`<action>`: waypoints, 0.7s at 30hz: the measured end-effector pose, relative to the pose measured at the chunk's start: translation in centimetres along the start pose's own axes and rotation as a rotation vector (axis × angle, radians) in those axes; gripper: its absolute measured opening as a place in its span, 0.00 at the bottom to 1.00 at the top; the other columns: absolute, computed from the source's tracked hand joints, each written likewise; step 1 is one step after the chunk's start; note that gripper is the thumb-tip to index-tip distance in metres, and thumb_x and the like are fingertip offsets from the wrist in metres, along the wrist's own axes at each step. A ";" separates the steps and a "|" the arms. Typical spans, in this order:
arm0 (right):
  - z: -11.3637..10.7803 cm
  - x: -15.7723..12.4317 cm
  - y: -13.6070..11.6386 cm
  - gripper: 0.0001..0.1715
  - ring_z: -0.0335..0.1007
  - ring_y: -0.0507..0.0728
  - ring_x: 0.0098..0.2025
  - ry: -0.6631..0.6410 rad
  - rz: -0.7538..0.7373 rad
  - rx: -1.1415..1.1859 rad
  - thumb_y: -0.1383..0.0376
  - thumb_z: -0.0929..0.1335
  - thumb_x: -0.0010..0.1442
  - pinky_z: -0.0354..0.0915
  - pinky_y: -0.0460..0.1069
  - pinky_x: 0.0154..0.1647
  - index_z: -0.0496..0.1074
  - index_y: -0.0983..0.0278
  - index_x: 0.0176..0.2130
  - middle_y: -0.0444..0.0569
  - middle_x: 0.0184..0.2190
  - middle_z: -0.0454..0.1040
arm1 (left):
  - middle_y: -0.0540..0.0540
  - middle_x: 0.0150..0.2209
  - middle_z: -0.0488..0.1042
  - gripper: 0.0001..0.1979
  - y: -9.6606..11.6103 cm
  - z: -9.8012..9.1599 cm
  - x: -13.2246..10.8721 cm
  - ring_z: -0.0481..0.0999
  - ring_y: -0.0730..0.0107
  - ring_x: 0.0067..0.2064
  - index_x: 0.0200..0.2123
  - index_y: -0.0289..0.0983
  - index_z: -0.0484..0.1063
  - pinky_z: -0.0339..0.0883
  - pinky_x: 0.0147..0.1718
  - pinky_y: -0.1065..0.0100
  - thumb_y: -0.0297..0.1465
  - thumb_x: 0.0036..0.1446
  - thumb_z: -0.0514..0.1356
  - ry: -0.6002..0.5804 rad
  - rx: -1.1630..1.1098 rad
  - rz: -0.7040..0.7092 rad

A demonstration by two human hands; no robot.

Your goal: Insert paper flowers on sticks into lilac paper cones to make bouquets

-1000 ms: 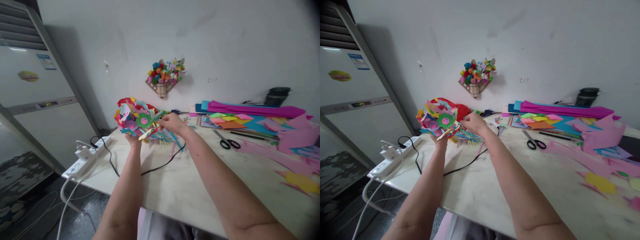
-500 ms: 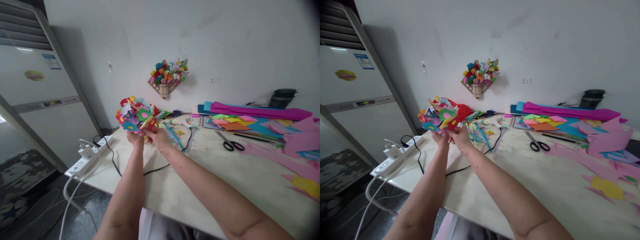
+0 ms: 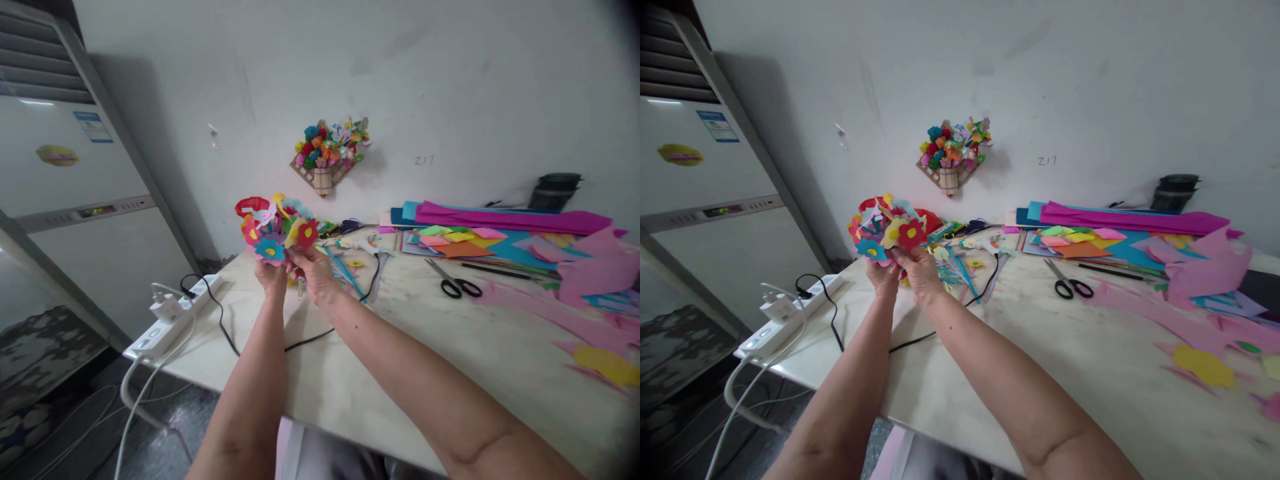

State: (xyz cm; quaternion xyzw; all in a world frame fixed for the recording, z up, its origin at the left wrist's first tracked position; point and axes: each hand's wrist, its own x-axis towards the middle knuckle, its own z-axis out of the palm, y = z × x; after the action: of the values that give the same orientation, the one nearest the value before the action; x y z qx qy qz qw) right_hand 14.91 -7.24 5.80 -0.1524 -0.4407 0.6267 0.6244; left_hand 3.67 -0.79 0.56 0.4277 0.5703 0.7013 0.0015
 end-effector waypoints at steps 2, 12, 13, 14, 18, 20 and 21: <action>0.0 0.0 -0.1 0.12 0.60 0.47 0.20 0.000 -0.005 0.014 0.59 0.74 0.41 0.53 0.43 0.18 0.71 0.64 0.26 0.39 0.18 0.68 | 0.49 0.26 0.72 0.15 0.3 0.0 0.0 0.71 0.68 0.29 0.30 0.39 0.64 0.66 0.32 0.66 0.41 0.40 0.62 0.032 0.016 -0.021; 0.1 0.0 -0.5 0.08 0.64 0.48 0.20 -0.100 -0.019 0.140 0.62 0.70 0.44 0.56 0.43 0.16 0.72 0.64 0.27 0.43 0.21 0.73 | 0.50 0.26 0.70 0.13 0.6 -0.2 0.0 0.72 0.64 0.31 0.30 0.41 0.62 0.64 0.32 0.64 0.37 0.40 0.60 0.067 0.110 -0.042; 0.2 -0.1 -0.6 0.08 0.65 0.49 0.20 -0.108 -0.005 0.175 0.62 0.70 0.44 0.56 0.43 0.16 0.72 0.64 0.27 0.44 0.22 0.74 | 0.51 0.25 0.69 0.13 0.5 -0.2 0.1 0.71 0.64 0.30 0.30 0.41 0.61 0.64 0.32 0.64 0.37 0.39 0.60 0.065 0.112 -0.048; 0.3 -0.1 -0.8 0.09 0.65 0.49 0.20 -0.117 0.009 0.205 0.62 0.69 0.44 0.56 0.43 0.16 0.72 0.64 0.27 0.45 0.23 0.75 | 0.51 0.24 0.68 0.14 0.4 -0.2 0.1 0.71 0.64 0.29 0.30 0.41 0.61 0.64 0.31 0.65 0.37 0.39 0.60 0.066 0.112 -0.051; 0.6 -0.2 -1.2 0.09 0.66 0.50 0.22 -0.132 0.029 0.243 0.62 0.68 0.43 0.58 0.43 0.17 0.71 0.65 0.27 0.45 0.22 0.74 | 0.52 0.23 0.66 0.15 -0.1 0.1 0.2 0.70 0.65 0.29 0.30 0.41 0.60 0.63 0.30 0.66 0.38 0.37 0.60 0.069 0.099 -0.055; 0.5 -0.2 -1.3 0.10 0.66 0.50 0.22 -0.136 0.022 0.226 0.62 0.67 0.43 0.58 0.43 0.17 0.72 0.65 0.27 0.45 0.21 0.74 | 0.52 0.24 0.66 0.15 -0.3 0.2 0.2 0.71 0.65 0.29 0.29 0.42 0.60 0.63 0.30 0.66 0.38 0.37 0.60 0.074 0.090 -0.058; 0.5 -0.2 -1.3 0.10 0.66 0.50 0.22 -0.141 0.019 0.213 0.61 0.67 0.44 0.58 0.43 0.18 0.72 0.65 0.27 0.45 0.21 0.74 | 0.52 0.24 0.66 0.15 -0.4 0.2 0.2 0.71 0.64 0.29 0.29 0.42 0.60 0.63 0.30 0.66 0.38 0.37 0.60 0.077 0.082 -0.056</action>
State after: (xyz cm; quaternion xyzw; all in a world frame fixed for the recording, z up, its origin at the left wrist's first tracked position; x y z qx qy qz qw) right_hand 15.46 -7.83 7.00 -0.0449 -0.4128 0.6849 0.5987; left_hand 3.47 -0.35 0.38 0.3840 0.6101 0.6928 -0.0182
